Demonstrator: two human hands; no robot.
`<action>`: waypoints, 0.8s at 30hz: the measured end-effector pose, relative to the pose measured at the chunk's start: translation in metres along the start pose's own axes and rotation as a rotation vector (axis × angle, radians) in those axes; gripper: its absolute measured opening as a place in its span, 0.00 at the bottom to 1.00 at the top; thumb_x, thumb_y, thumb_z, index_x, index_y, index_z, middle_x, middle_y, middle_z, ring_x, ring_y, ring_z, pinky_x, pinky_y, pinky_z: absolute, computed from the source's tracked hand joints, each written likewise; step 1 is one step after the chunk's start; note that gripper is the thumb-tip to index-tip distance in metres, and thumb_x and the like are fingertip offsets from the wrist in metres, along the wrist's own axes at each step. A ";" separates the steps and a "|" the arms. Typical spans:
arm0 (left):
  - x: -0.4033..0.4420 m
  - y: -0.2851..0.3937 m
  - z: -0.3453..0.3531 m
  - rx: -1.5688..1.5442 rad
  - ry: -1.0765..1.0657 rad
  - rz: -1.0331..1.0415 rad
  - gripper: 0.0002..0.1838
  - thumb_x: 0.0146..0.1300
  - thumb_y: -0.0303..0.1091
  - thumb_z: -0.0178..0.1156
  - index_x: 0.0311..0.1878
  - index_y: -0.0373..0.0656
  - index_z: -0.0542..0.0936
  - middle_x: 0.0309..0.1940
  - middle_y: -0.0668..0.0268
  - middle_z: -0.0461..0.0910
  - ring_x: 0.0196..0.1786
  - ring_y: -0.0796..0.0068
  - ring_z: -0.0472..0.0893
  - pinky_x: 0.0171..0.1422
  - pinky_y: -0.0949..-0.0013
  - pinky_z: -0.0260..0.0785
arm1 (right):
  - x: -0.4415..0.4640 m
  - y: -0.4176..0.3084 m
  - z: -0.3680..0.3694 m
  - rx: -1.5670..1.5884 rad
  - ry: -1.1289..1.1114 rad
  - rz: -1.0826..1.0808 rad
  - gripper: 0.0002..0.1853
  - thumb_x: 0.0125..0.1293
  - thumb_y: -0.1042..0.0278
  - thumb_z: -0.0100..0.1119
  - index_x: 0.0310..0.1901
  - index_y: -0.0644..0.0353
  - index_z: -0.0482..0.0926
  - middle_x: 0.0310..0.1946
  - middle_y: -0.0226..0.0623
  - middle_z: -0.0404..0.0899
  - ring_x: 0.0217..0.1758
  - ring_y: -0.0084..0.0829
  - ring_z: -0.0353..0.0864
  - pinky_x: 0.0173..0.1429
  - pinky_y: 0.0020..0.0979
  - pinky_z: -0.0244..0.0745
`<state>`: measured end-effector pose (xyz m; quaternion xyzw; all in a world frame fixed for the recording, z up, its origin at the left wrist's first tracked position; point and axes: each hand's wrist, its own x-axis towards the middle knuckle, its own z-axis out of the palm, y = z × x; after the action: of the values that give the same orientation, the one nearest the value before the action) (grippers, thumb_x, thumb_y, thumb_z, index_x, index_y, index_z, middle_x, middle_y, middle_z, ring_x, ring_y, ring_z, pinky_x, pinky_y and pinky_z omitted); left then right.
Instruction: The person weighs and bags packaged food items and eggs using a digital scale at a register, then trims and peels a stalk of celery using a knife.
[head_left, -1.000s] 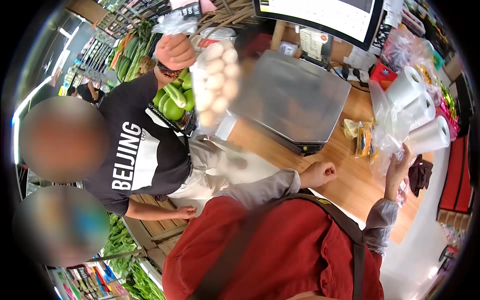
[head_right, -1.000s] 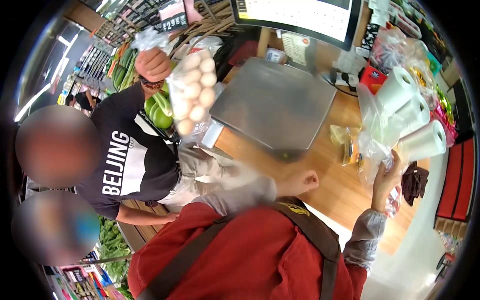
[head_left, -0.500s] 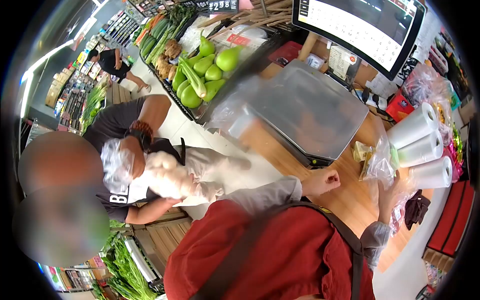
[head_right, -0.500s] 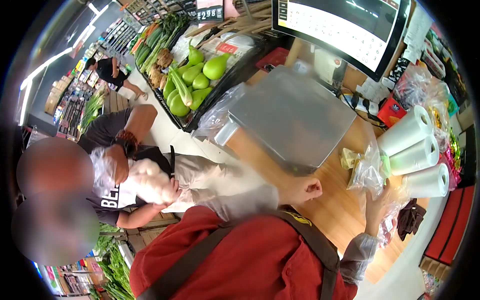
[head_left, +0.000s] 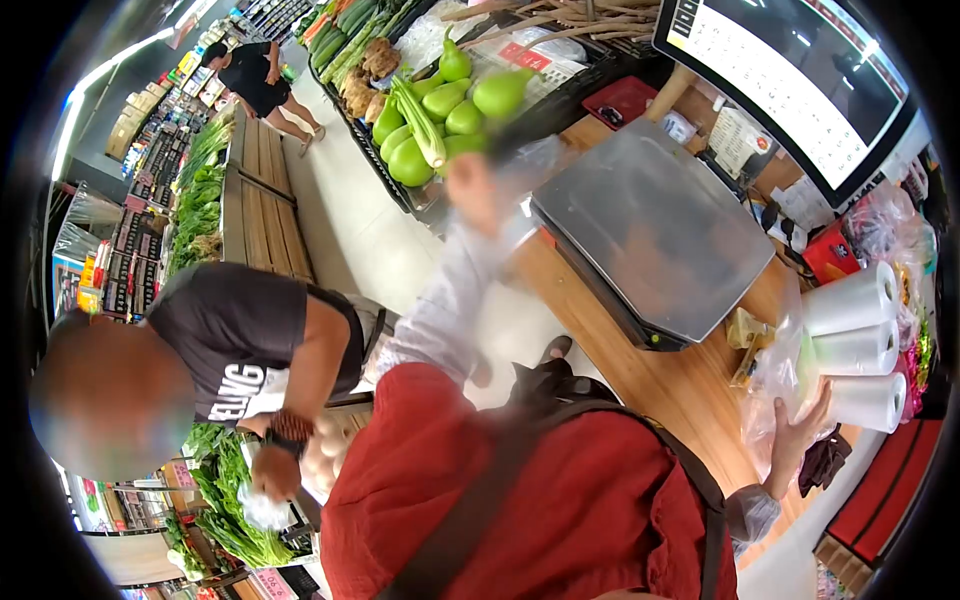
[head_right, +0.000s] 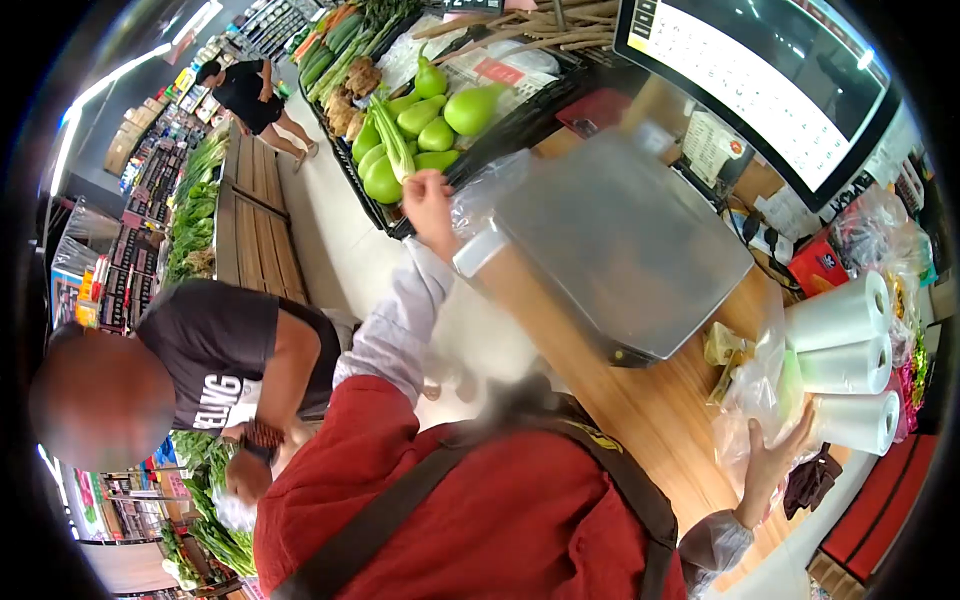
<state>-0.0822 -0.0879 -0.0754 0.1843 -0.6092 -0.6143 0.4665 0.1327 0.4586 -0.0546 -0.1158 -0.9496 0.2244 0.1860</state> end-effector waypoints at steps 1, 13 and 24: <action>0.031 -0.043 -0.015 0.118 0.079 0.163 0.07 0.61 0.30 0.60 0.39 0.39 0.74 0.29 0.65 0.76 0.29 0.77 0.75 0.31 0.75 0.67 | 0.002 0.009 0.003 -0.004 0.066 -0.037 0.46 0.54 0.66 0.68 0.71 0.61 0.51 0.69 0.49 0.56 0.74 0.48 0.52 0.75 0.45 0.47; 0.188 -0.043 -0.085 1.491 -0.822 0.557 0.36 0.51 0.21 0.54 0.66 0.63 0.68 0.70 0.53 0.55 0.71 0.48 0.57 0.73 0.52 0.52 | 0.073 -0.138 0.056 0.402 0.299 -0.001 0.24 0.69 0.69 0.51 0.65 0.64 0.62 0.63 0.43 0.67 0.60 0.37 0.72 0.62 0.35 0.68; 0.248 -0.060 -0.081 1.238 -1.321 0.960 0.34 0.42 0.31 0.69 0.58 0.55 0.72 0.65 0.64 0.65 0.71 0.61 0.60 0.74 0.47 0.50 | 0.081 -0.245 0.097 0.443 0.075 -0.116 0.22 0.68 0.76 0.52 0.63 0.62 0.64 0.43 0.37 0.79 0.46 0.23 0.77 0.53 0.24 0.68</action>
<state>-0.1622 -0.3426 -0.0616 -0.2459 -0.9642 0.0807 0.0574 -0.0135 0.2327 0.0045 -0.0257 -0.8746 0.4117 0.2548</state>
